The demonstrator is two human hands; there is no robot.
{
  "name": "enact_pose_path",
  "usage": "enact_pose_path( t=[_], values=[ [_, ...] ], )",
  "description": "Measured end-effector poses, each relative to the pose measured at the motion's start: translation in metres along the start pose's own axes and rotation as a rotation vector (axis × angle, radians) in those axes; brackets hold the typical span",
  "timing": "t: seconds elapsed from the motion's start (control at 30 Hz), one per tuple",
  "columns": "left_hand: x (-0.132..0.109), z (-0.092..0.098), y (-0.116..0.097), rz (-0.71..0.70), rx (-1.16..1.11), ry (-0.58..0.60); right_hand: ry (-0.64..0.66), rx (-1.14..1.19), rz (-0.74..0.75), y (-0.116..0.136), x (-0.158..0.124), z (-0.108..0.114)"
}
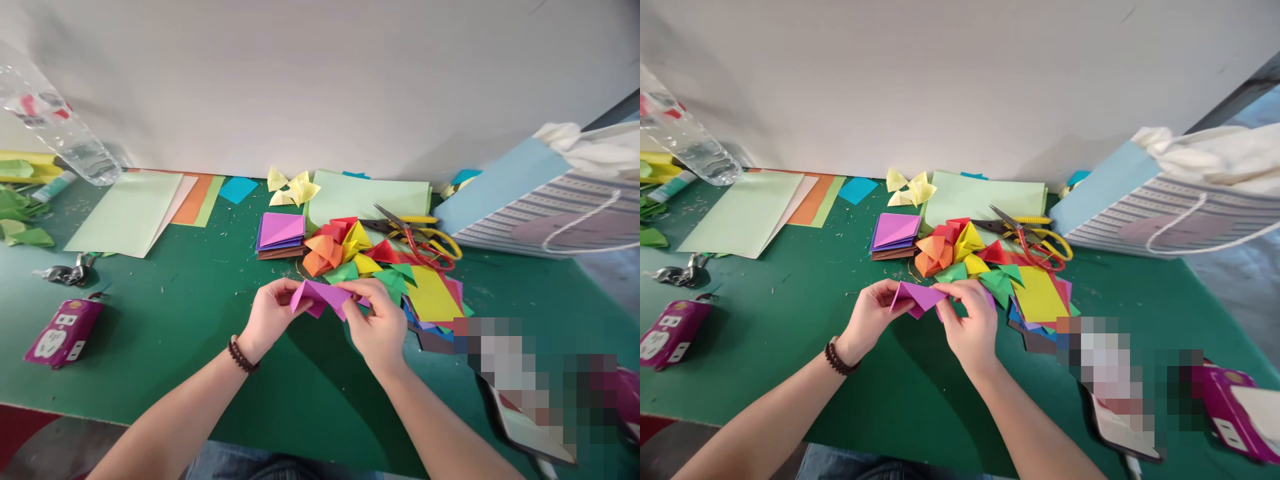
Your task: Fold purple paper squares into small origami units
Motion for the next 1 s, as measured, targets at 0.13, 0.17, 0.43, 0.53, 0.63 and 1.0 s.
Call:
enact_pose_path(
  t=[0.13, 0.17, 0.43, 0.53, 0.63, 1.0],
  values=[
    [0.001, 0.0, 0.002, 0.05, -0.032, -0.013, 0.023, -0.181, 0.252, 0.012, 0.001, -0.002],
    [0.0, 0.0, 0.002, 0.051, -0.024, -0.018, 0.044, -0.209, 0.298, 0.014, 0.001, -0.004],
    [-0.003, -0.009, -0.002, 0.003, 0.14, 0.147, 0.062, -0.312, 0.386, 0.016, 0.001, -0.006],
    [-0.002, -0.009, -0.003, 0.01, 0.156, 0.137, 0.072, -0.331, 0.433, 0.018, 0.002, -0.008],
    [-0.001, -0.008, -0.004, 0.018, 0.122, 0.127, 0.109, -0.34, 0.454, 0.02, 0.002, -0.01],
    [-0.003, -0.014, -0.002, 0.062, -0.135, 0.202, 0.192, -0.445, 0.399, 0.018, 0.001, -0.014]
  ],
)
Point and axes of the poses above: each hand's wrist, its own x-axis towards the middle knuckle, its own z-axis out of the back of the hand, y = z × x, the point moved 4 cm from there along x, towards the middle knuckle, and after that the axes turned 10 degrees about y, right-handed, at the moved point
